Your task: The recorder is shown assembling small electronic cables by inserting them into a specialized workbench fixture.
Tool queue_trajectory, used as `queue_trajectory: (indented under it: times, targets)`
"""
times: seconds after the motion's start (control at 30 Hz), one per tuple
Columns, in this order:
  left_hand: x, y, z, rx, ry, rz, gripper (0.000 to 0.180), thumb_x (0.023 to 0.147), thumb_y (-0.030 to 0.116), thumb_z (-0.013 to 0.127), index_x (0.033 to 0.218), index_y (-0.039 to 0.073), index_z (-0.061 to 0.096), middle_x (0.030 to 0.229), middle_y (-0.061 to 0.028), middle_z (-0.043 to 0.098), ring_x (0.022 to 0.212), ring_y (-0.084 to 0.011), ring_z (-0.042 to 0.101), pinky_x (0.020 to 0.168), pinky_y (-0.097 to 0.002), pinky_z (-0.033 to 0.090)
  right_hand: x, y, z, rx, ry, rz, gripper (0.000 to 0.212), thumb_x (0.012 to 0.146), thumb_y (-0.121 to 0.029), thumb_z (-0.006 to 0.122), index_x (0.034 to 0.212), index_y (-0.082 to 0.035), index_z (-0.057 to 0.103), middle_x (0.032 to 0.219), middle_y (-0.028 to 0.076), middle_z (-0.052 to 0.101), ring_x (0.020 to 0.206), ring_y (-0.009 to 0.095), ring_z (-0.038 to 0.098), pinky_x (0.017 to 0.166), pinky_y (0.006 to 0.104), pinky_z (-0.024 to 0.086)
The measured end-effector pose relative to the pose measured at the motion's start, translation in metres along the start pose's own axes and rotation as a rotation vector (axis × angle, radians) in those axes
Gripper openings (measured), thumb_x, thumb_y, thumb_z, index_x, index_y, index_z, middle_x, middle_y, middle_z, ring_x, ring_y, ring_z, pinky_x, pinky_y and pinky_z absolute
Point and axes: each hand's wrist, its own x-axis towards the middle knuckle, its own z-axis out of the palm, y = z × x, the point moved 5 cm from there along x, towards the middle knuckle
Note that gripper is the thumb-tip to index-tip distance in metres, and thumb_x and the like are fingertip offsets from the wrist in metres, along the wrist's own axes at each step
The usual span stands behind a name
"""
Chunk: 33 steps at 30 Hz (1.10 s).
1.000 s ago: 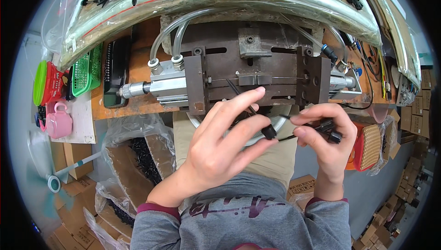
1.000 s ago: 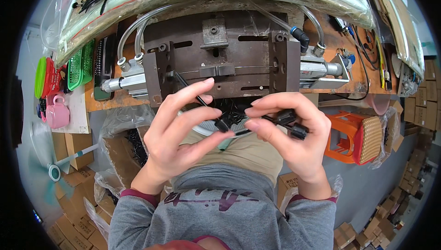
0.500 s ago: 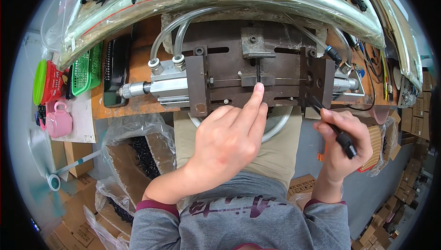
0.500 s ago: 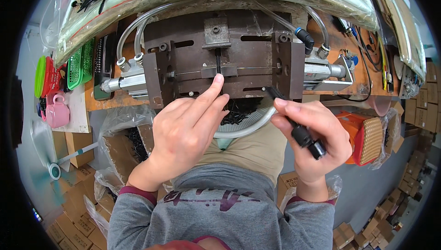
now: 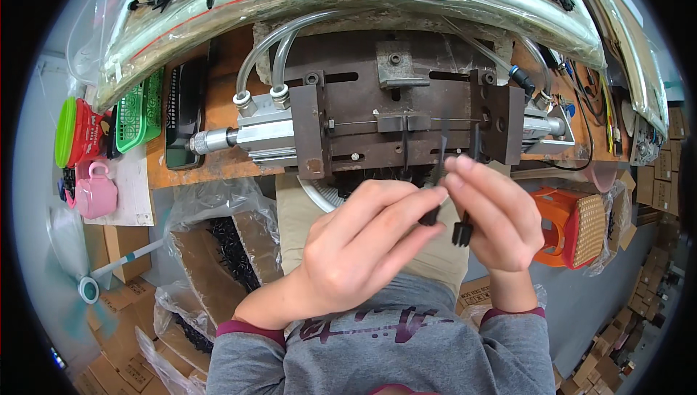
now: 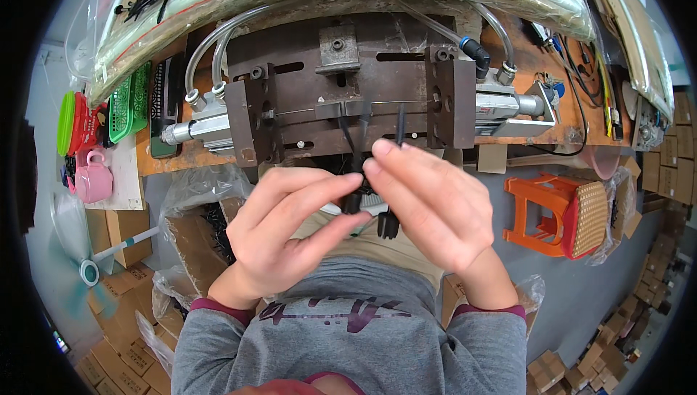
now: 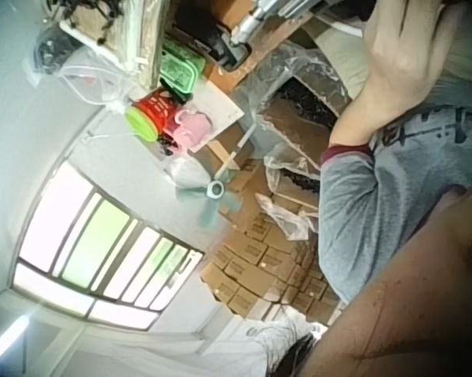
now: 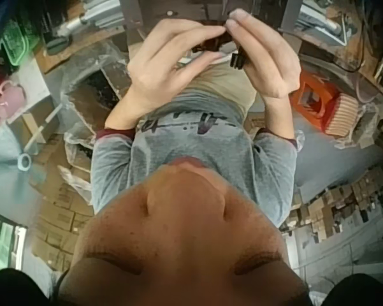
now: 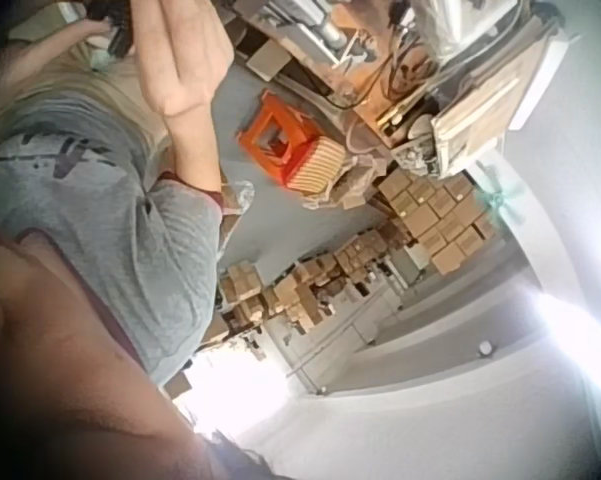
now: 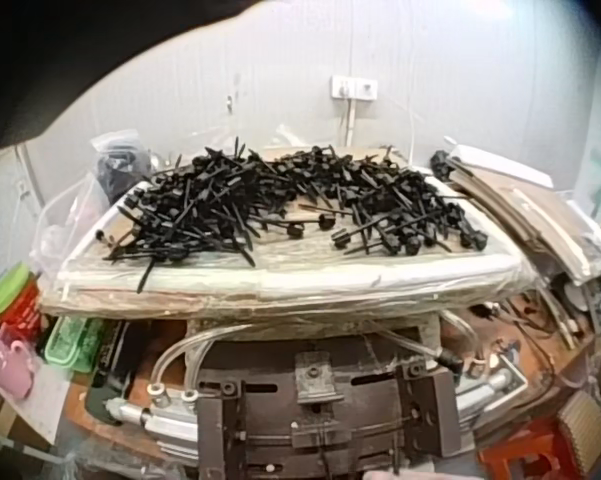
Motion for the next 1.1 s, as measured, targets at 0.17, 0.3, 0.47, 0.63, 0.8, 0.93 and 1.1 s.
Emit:
queue_trajectory:
  times: [0.17, 0.3, 0.47, 0.63, 0.8, 0.93, 1.1]
  targets:
    - [-0.007, -0.017, 0.014, 0.26, -0.031, -0.013, 0.032, 0.069, 0.003, 0.084, 0.1, 0.0, 0.073, 0.122, -0.0183, 0.069, 0.073, -0.0162, 0.069, 0.062, -0.0275, 0.055, -0.003, 0.012, -0.002, 0.187, 0.102, 0.1, 0.061, 0.082, -0.032, 0.083, 0.121, 0.01, 0.064, 0.125, 0.025, 0.062, 0.108, 0.035, 0.069, 0.091, 0.0419, 0.06]
    - [0.0, -0.018, 0.021, 0.523, -0.124, 0.06, 0.03, 0.07, 0.009, 0.084, 0.097, 0.002, 0.073, 0.126, -0.0148, 0.069, 0.063, -0.0143, 0.065, 0.056, -0.026, 0.051, -0.01, 0.017, -0.006, 0.241, 0.08, 0.128, 0.067, 0.086, -0.037, 0.078, 0.126, 0.013, 0.059, 0.129, 0.03, 0.058, 0.113, 0.04, 0.067, 0.096, 0.0427, 0.056]
    - [0.008, -0.017, 0.021, 0.58, -0.153, 0.095, 0.03, 0.07, 0.012, 0.083, 0.097, 0.004, 0.073, 0.126, -0.0125, 0.07, 0.058, -0.014, 0.06, 0.055, -0.026, 0.049, -0.009, 0.02, -0.007, 0.445, 0.19, 0.254, 0.048, 0.074, -0.004, 0.083, 0.116, 0.009, 0.061, 0.129, 0.031, 0.058, 0.111, 0.038, 0.068, 0.09, 0.0397, 0.059]
    - [0.015, -0.01, 0.005, 0.478, -0.245, 0.061, 0.032, 0.073, 0.017, 0.084, 0.101, 0.006, 0.073, 0.122, -0.011, 0.071, 0.063, -0.0162, 0.063, 0.058, -0.0275, 0.05, -0.003, 0.011, -0.013, 0.203, 0.01, 0.332, 0.033, 0.067, 0.002, 0.086, 0.095, 0.002, 0.07, 0.131, 0.025, 0.06, 0.101, 0.03, 0.07, 0.084, 0.0377, 0.06]
    - [0.072, 0.0, -0.027, 0.392, -0.004, 0.238, 0.025, 0.078, 0.016, 0.083, 0.099, 0.005, 0.074, 0.103, -0.01, 0.075, 0.078, -0.0215, 0.072, 0.067, -0.0282, 0.054, -0.003, 0.0, 0.014, 0.117, -0.167, 0.205, 0.027, 0.076, 0.001, 0.077, 0.099, 0.004, 0.064, 0.129, 0.023, 0.062, 0.101, 0.036, 0.068, 0.084, 0.0393, 0.057]
    - [0.152, -0.006, -0.023, 0.51, 0.192, 0.491, 0.019, 0.077, 0.003, 0.08, 0.095, 0.003, 0.075, 0.095, -0.0084, 0.074, 0.084, -0.0192, 0.072, 0.068, -0.027, 0.057, -0.002, 0.001, 0.036, -0.021, -0.263, 0.125, 0.019, 0.077, -0.005, 0.067, 0.094, 0.001, 0.062, 0.13, 0.021, 0.064, 0.081, 0.023, 0.067, 0.071, 0.033, 0.054]
    - [0.216, -0.054, -0.007, 0.585, 0.001, 0.199, 0.02, 0.084, 0.008, 0.066, 0.101, -0.002, 0.071, 0.096, -0.0215, 0.071, 0.097, -0.0359, 0.068, 0.087, -0.0441, 0.054, 0.011, -0.007, 0.042, -0.113, -0.279, 0.069, 0.014, 0.075, -0.005, 0.067, 0.087, -0.003, 0.06, 0.13, 0.019, 0.066, 0.061, 0.015, 0.06, 0.06, 0.0286, 0.049]
